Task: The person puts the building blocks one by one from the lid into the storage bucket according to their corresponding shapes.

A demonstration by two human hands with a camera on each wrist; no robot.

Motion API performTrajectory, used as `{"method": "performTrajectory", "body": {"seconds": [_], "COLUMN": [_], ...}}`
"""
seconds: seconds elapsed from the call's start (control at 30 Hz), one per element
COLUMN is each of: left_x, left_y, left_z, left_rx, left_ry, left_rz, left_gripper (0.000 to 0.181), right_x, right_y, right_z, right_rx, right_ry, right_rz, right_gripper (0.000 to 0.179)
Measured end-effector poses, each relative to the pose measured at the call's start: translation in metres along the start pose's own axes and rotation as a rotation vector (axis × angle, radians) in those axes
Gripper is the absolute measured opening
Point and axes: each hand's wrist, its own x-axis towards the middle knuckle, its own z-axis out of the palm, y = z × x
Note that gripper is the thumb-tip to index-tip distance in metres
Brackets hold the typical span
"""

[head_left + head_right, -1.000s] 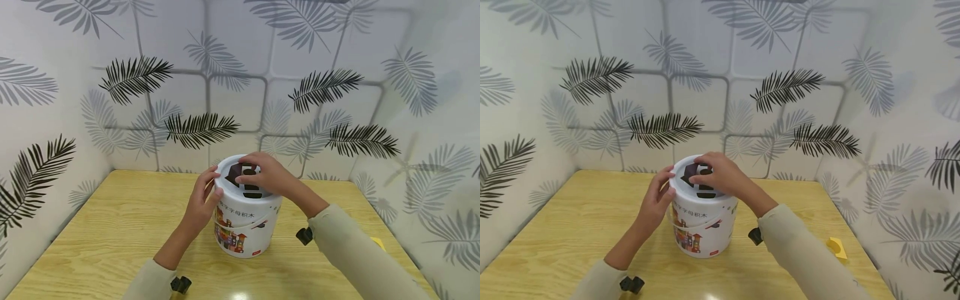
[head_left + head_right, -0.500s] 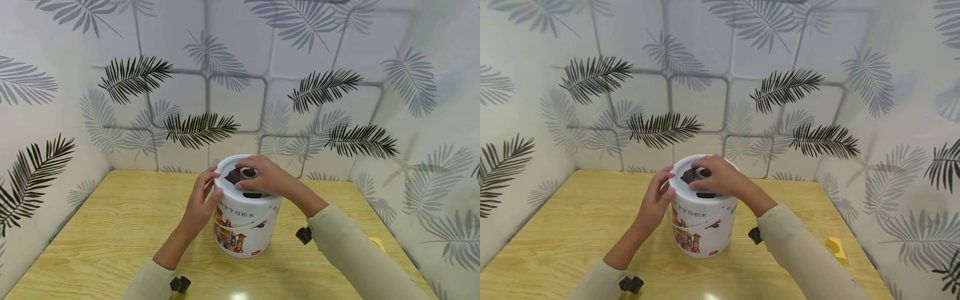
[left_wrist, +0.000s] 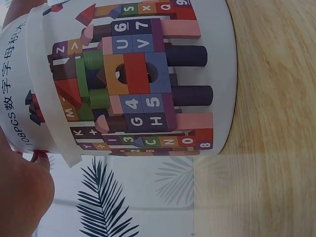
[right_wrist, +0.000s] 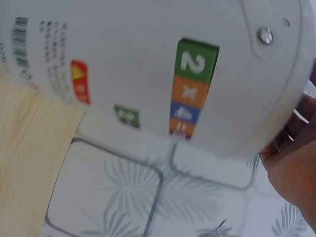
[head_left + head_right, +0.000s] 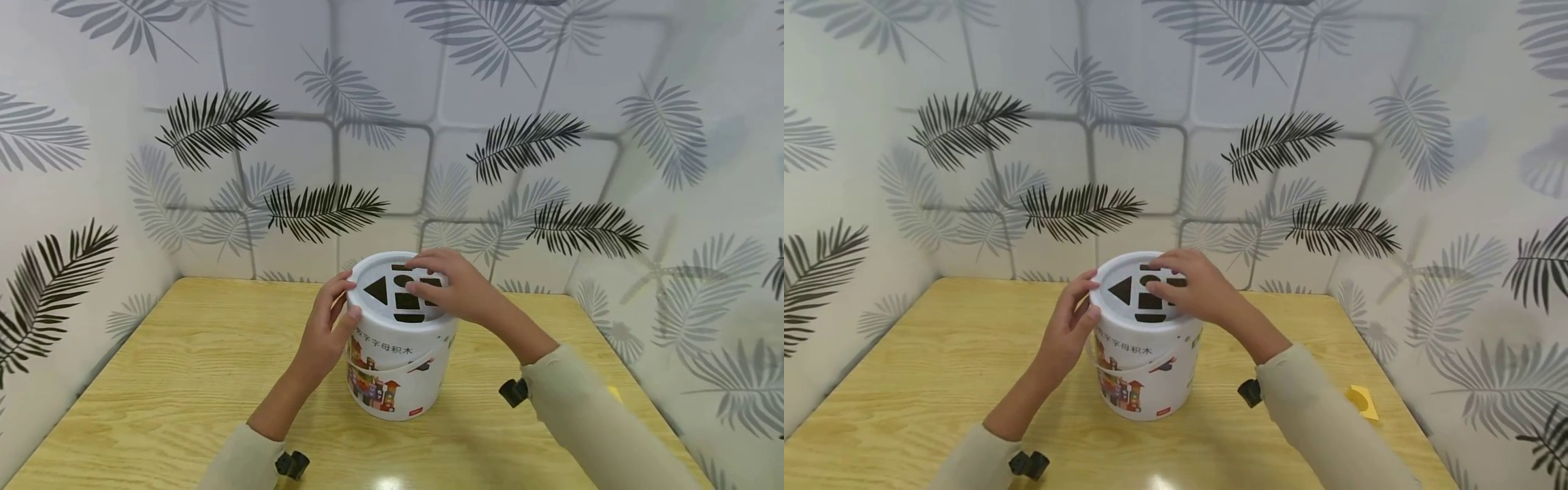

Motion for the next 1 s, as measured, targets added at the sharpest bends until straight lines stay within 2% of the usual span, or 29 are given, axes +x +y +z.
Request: {"method": "performTrajectory", "body": {"seconds": [0.17, 0.27, 0.6, 0.8, 1.0], "left_x": [0.001, 0.000, 0.000, -0.001, -0.001], "left_y": [0.001, 0.003, 0.003, 0.002, 0.001], "left_z": [-0.002, -0.002, 0.004, 0.003, 0.003], "left_rx": [0.015, 0.017, -0.001, 0.007, -0.003], "left_ry": [0.013, 0.016, -0.002, 0.001, -0.005], "left_rz": [0.000, -0.007, -0.022, -0.022, -0.022], "left_gripper": [0.040, 0.041, 0.041, 0.041, 0.042], "right_x": [-0.032, -0.057, -0.143, -0.179, -0.211], "right_y": [0.028, 0.048, 0.109, 0.140, 0.173], "right_z": [-0.018, -0.030, -0.061, -0.067, -0.066], "right_rx": [0.029, 0.028, -0.043, -0.070, -0.034], "right_ry": [0.131, 0.160, 0.141, 0.125, 0.098], "right_rz": [-0.001, 0.026, 0.221, 0.288, 0.379], "right_gripper": [0.035, 0.032, 0.036, 0.039, 0.043]}}
